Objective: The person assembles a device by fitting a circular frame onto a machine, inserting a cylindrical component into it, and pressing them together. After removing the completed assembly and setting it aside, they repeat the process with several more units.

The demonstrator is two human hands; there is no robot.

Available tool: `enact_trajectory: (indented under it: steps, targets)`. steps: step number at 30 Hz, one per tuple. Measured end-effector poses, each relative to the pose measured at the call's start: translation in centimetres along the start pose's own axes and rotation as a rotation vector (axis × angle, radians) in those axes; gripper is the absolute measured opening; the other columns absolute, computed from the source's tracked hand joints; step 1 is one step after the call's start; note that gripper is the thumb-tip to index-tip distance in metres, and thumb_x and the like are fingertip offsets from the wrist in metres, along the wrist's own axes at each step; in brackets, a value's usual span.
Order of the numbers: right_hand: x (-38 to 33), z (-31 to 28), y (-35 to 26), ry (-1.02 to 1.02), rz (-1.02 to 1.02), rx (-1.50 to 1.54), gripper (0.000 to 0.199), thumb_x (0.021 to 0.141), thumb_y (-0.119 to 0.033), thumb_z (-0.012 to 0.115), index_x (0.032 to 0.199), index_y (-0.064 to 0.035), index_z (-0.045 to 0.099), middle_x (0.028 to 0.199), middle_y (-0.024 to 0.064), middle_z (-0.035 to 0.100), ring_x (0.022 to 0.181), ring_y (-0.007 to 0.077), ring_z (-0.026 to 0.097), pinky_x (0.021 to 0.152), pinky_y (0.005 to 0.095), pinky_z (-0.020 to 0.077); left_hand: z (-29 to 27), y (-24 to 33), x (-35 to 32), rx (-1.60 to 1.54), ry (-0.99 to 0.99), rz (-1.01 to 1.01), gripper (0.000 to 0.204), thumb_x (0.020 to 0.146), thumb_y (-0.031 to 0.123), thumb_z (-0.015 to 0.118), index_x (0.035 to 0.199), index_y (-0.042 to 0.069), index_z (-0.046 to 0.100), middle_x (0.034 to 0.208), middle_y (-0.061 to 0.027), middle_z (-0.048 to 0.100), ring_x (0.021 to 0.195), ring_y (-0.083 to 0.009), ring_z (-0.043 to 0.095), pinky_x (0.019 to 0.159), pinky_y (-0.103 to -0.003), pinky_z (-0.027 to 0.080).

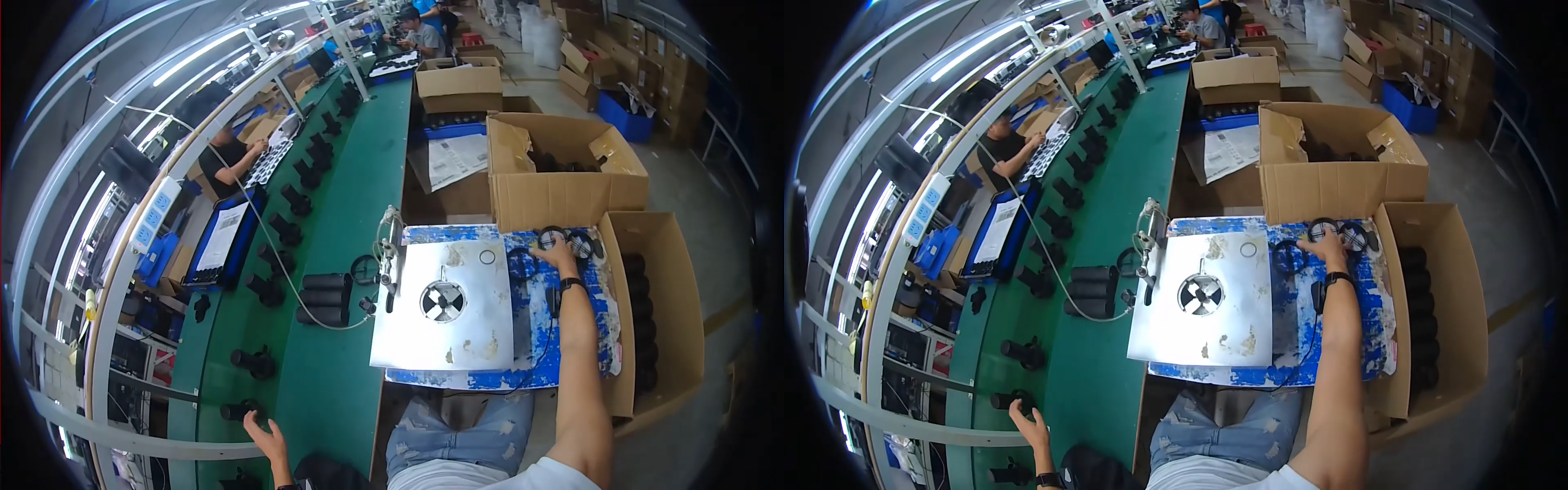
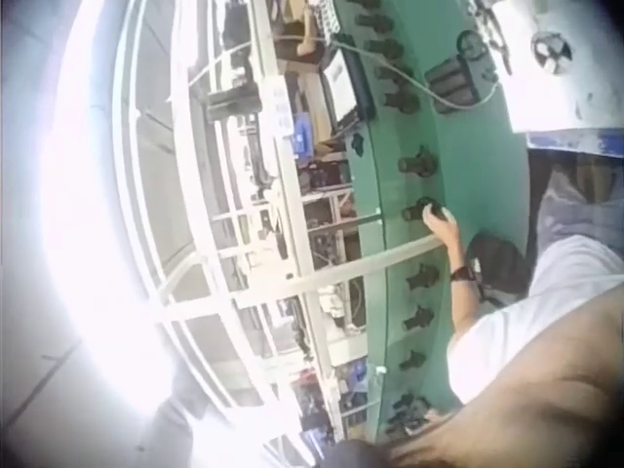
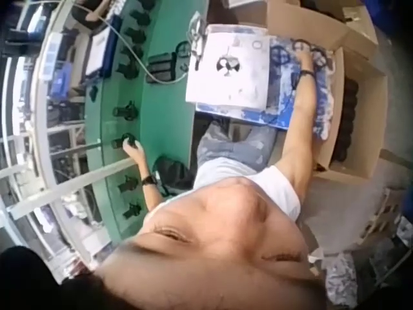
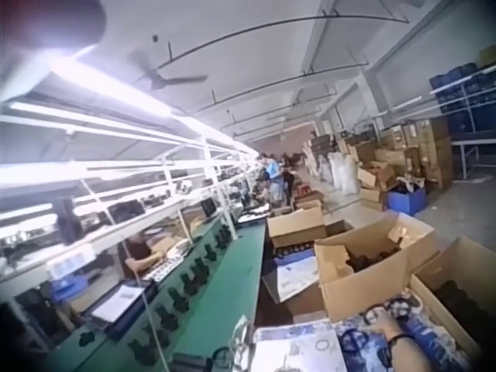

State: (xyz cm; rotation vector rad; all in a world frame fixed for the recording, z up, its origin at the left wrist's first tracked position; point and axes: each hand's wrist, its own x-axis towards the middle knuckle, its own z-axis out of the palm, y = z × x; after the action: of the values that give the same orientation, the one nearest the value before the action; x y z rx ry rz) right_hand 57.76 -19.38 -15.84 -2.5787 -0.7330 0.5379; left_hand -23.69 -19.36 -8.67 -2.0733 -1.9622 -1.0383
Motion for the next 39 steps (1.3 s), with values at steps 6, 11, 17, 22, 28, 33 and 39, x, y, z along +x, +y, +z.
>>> enact_trajectory:
  steps: [6,11,17,22,28,33,39]
  targets:
    - [-4.1,1.0,-3.1,0.004,0.095,-0.157,0.104,0.059,-0.052,0.083,0.145,-0.0273,0.031,0.148,0.0237,0.021,0.132,0.0541,0.023,0.098,0.0590,0.0390,1.6,2.4,-0.6,-0.166,-0.121,-0.075,0.032,0.081,0.004,0.057,0.112,0.000,0.051,0.124,-0.0193,0.046,0.114,-0.0356,0.047,0.087,-0.039,0.042]
    - [-7.6,2.5,-2.9,0.064,0.075,-0.124,0.095,0.065,-0.047,0.079,0.145,-0.0293,0.031,0.144,0.0242,0.027,0.131,0.0513,0.025,0.099,0.0575,0.0388,3.3,3.4,-1.6,-0.209,-0.118,0.002,0.031,0.079,0.005,0.059,0.109,0.002,0.054,0.124,-0.0179,0.047,0.111,-0.0345,0.049,0.082,-0.037,0.044]
    - [-14.1,4.4,-0.2,0.068,0.145,-0.157,0.095,0.070,-0.045,0.075,0.148,-0.0316,0.023,0.143,0.0249,0.028,0.133,0.0488,0.022,0.100,0.0571,0.0368,2.6,6.2,-3.2,-0.350,-0.190,-0.065,0.029,0.079,0.004,0.059,0.108,0.005,0.055,0.125,-0.0158,0.047,0.112,-0.0311,0.051,0.081,-0.037,0.047]
    - [-16.7,6.6,6.1,0.241,-0.026,-0.059,0.067,0.072,-0.043,0.074,0.132,-0.0247,0.049,0.128,0.0246,0.045,0.124,0.0425,0.036,0.102,0.0547,0.0318,2.8,8.4,-4.8,-0.439,-0.247,-0.046,0.028,0.080,0.004,0.058,0.108,0.005,0.056,0.126,-0.0155,0.048,0.113,-0.0306,0.052,0.082,-0.037,0.048]
    - [-16.2,4.2,8.2,0.823,-0.475,0.152,0.011,0.080,-0.018,0.067,0.089,-0.0118,0.070,0.092,0.0117,0.063,0.096,0.0291,0.058,0.088,0.0415,0.0431,5.5,11.9,-3.3,-0.580,-0.280,0.068,0.030,0.082,0.002,0.056,0.111,0.003,0.056,0.128,-0.0161,0.049,0.114,-0.0285,0.052,0.081,-0.033,0.049]
    - [-22.8,-0.6,4.0,0.832,-0.457,0.356,0.015,0.085,-0.006,0.064,0.098,-0.0068,0.069,0.097,0.0099,0.062,0.078,0.0178,0.062,0.067,0.0278,0.0489,7.0,18.2,-4.2,-0.902,-0.431,0.020,0.019,0.090,0.000,0.053,0.109,-0.001,0.055,0.105,-0.0095,0.061,0.096,-0.0167,0.060,0.083,-0.029,0.048]
    - [-38.0,0.7,-4.0,0.261,-0.233,1.296,0.014,0.090,-0.004,0.059,0.104,-0.0003,0.061,0.104,0.0067,0.058,0.087,0.0131,0.060,0.068,0.0253,0.0518,6.8,32.4,-7.2,-1.461,-1.076,0.027,0.040,0.094,0.015,0.057,0.130,0.003,0.044,0.103,-0.0065,0.063,0.090,-0.0106,0.059,0.079,-0.024,0.047]
